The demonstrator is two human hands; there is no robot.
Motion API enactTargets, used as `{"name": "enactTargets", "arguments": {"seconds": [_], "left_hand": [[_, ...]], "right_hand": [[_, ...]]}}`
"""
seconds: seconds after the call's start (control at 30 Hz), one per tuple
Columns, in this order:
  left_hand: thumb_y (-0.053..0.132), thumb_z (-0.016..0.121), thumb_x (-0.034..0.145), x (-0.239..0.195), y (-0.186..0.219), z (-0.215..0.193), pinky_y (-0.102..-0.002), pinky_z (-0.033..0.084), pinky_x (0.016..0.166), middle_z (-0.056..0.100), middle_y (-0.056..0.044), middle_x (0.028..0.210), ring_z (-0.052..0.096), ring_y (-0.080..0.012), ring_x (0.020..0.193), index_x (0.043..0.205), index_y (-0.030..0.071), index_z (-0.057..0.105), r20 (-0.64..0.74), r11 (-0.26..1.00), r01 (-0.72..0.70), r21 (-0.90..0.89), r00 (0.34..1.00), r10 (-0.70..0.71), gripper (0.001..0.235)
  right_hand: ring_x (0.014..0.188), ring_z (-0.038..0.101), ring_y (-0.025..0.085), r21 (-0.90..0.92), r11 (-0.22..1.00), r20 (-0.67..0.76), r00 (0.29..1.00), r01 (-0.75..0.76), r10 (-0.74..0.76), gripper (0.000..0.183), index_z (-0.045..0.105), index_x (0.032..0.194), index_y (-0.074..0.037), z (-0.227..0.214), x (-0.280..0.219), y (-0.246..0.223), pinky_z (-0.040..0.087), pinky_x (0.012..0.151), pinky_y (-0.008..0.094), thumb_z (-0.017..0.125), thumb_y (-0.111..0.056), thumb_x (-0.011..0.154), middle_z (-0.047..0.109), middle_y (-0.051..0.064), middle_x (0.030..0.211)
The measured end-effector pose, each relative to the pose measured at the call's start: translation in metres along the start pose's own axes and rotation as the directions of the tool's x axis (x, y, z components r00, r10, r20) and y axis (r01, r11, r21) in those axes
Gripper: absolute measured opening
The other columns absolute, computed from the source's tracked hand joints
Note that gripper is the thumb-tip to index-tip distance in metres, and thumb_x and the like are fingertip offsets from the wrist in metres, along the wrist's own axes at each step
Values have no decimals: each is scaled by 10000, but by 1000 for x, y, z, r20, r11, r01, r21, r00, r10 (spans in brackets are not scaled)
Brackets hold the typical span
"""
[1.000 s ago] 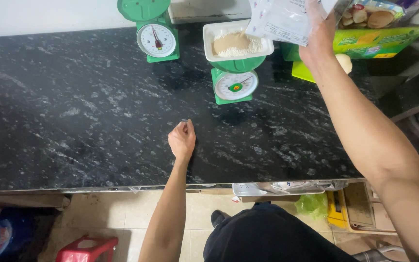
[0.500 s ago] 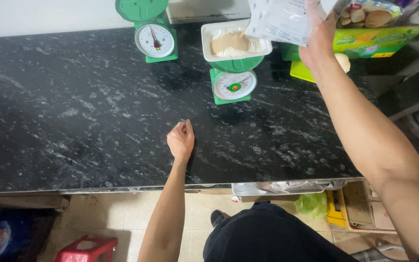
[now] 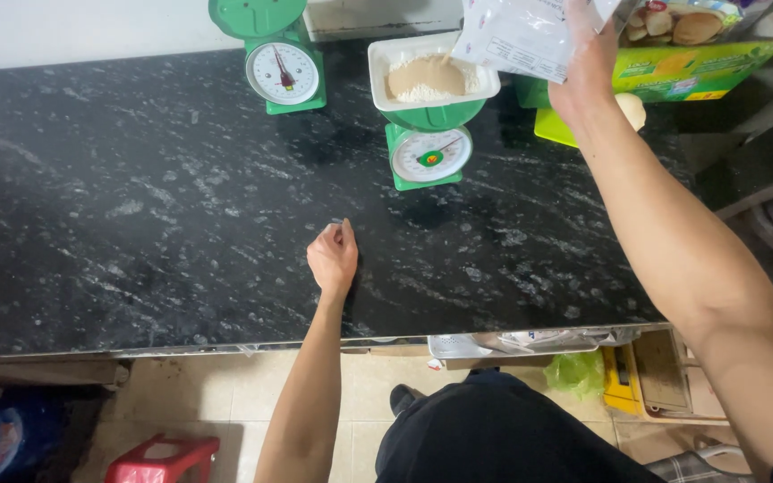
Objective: The person places a container on a green scale and pours white powder from a purple and white bag, followed by powder from a blue and white bag, and then a beige powder from a white bag. The person then transfers the mixed powders into a large metal mixing bowl and places a dough ball into the bowl.
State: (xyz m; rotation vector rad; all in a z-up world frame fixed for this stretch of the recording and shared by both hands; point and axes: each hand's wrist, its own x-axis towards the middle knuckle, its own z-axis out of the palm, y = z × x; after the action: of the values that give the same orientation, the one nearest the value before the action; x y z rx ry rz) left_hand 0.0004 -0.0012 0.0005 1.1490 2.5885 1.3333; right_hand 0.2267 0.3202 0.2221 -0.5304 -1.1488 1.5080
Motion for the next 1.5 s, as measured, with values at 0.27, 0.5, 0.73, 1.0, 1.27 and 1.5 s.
{"name": "enactTargets", "arguments": {"seconds": [0.27, 0.5, 0.73, 1.0, 1.27, 1.5], "left_hand": [[301, 591, 1051, 0, 1, 0, -398, 381, 506, 465, -1, 509, 463, -188, 454, 613, 102, 490, -20, 1000, 12, -10, 1000, -12, 491], [294, 579, 1066, 0, -4, 2, -379, 334, 481, 383, 2, 499, 376, -148, 444, 611, 114, 413, -19, 999, -37, -14, 999, 36, 517], [323, 573, 1057, 1, -1, 0, -424, 396, 534, 479, -33, 525, 525, -251, 486, 622, 100, 469, -9, 1000, 4, 19, 1000, -3, 500], [288, 586, 1060, 0, -1, 0, -387, 371, 491, 455, -5, 504, 467, -173, 445, 616, 108, 493, -16, 1000, -18, -11, 1000, 18, 488], [287, 575, 1074, -1, -5, 2, -370, 325, 479, 379, 5, 513, 379, -149, 442, 613, 125, 424, -23, 998, -57, -15, 998, 56, 511], [299, 587, 1046, 1, -1, 1, -419, 420, 533, 538, -37, 539, 570, -250, 499, 637, 90, 559, -25, 1000, -18, 26, 1000, 18, 460]], "right_hand": [[1000, 707, 191, 0, 1000, -50, 999, 2, -2, 420, 659, 1111, -165, -5, 9, 6, 456, 696, 305, 852, -401, 823, 711, 23, 1018], [1006, 691, 170, -3, 999, 15, 999, 37, -37, 377, 655, 1126, -177, -9, 9, 9, 440, 728, 292, 839, -389, 873, 697, 8, 1020], [933, 697, 164, -21, 998, -29, 998, 56, -57, 341, 674, 1051, -160, -10, 14, 11, 414, 682, 304, 853, -370, 852, 699, -5, 945], [868, 639, 140, -7, 998, 9, 998, 61, -61, 268, 656, 987, -165, -8, 9, 4, 365, 676, 312, 822, -353, 894, 636, -23, 874], [962, 726, 196, 21, 999, -61, 998, 31, -30, 309, 668, 1069, -173, -15, 13, 10, 444, 667, 309, 842, -333, 872, 721, 11, 972], [824, 635, 134, -6, 1000, -61, 998, 15, -15, 256, 661, 959, -173, -11, 8, 4, 343, 624, 301, 829, -345, 871, 631, -33, 837]]}}
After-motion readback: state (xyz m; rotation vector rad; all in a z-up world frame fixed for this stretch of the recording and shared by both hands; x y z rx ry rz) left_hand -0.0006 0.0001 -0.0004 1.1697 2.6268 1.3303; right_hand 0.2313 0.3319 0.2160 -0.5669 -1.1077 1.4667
